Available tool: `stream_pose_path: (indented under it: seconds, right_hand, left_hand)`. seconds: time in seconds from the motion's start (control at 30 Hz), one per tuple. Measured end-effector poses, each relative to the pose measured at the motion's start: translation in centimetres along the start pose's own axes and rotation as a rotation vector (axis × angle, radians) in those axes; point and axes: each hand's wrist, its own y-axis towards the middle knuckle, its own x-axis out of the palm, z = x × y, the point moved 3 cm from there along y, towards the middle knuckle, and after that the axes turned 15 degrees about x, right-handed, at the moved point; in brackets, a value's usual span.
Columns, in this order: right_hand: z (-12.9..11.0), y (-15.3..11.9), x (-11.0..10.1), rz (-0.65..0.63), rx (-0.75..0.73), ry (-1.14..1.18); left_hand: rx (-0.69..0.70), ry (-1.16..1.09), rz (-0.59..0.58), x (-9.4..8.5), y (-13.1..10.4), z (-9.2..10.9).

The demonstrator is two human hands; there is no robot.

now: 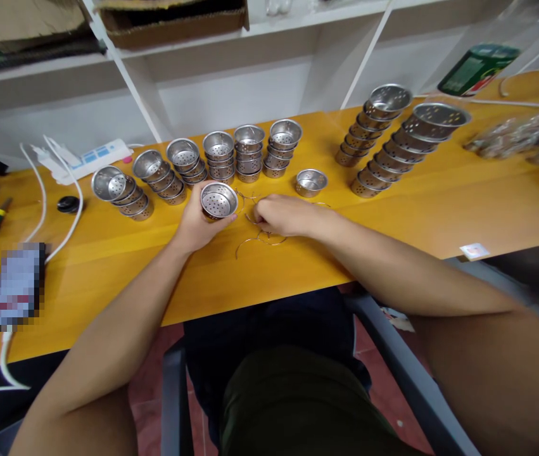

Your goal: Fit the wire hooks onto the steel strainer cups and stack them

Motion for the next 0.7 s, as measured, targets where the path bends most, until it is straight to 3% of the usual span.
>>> stream_pose_path:
  seconds: [0.27,0.47,0.6,0.7]
  right_hand:
    - [0.8,0.8,0.9,0.041,-0.032,0.056]
    - [4.5,2.1,1.0,0.286,-0.11,0.579]
    - [6.2,3.6,1.9,0.325,-0.215,0.935]
    - [6.8,4.7,2.5,0.346,-0.253,1.062]
  left_hand:
    - [0.016,0.001,0.011,0.0,-0.2,-0.4]
    - [0.067,-0.001,0.017,0.1,-0.5,-0.6]
    - [0.025,-0.013,0.016,0.2,-0.6,-1.1]
    - [0.006,-0.049,0.019,0.2,-0.7,-1.4]
